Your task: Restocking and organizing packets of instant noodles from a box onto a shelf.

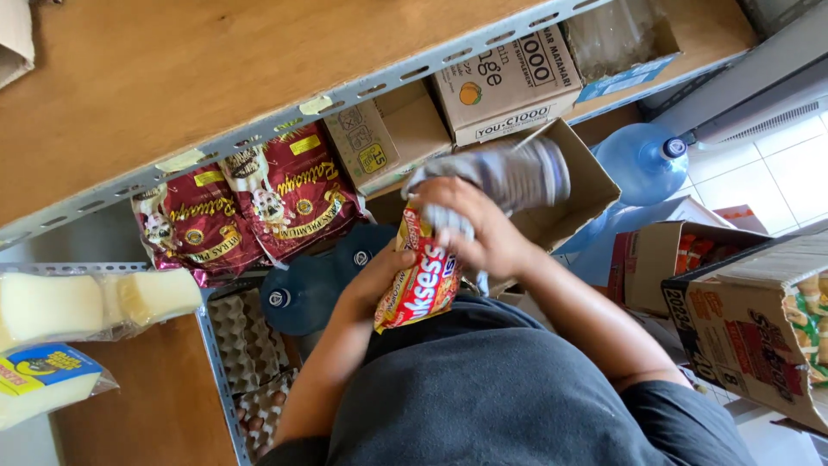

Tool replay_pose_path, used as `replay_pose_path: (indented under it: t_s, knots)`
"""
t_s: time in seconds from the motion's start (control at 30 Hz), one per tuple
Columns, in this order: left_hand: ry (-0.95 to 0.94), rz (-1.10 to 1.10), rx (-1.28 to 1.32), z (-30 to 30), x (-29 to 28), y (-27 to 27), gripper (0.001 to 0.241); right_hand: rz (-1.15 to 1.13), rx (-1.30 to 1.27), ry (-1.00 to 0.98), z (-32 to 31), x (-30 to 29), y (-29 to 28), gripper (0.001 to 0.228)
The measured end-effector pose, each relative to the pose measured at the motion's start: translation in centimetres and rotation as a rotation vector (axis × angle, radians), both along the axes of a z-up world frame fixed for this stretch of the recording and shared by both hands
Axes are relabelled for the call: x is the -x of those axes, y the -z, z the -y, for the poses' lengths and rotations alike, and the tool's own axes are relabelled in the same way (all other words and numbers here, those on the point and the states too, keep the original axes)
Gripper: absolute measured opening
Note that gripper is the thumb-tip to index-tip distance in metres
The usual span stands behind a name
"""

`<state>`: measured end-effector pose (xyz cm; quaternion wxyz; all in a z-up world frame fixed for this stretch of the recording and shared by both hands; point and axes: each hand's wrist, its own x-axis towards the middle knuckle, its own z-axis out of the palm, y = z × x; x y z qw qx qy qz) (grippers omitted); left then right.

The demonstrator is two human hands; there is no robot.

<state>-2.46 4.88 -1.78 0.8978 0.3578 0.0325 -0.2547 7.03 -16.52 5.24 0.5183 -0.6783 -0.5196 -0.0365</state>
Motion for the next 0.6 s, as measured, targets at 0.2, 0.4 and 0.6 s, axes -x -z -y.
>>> replay_pose_path:
  t_s: [0.2, 0.4, 0.6]
  knots:
    - [-0.027, -0.070, 0.072, 0.3, 1.0, -4.0, 0.078, -0.624, 0.381, 0.348, 1.6, -1.8, 3.3, 0.043]
    - [-0.100, -0.060, 0.226, 1.1, 0.2, -0.5, 0.060, -0.219, -0.177, 0.417, 1.3, 1.7, -0.6, 0.030]
    - [-0.421, 0.154, -0.150, 3.6, -1.4, -3.5, 0.059, 0.174, -0.085, 0.279, -1.7, 5.2, 0.6, 0.029]
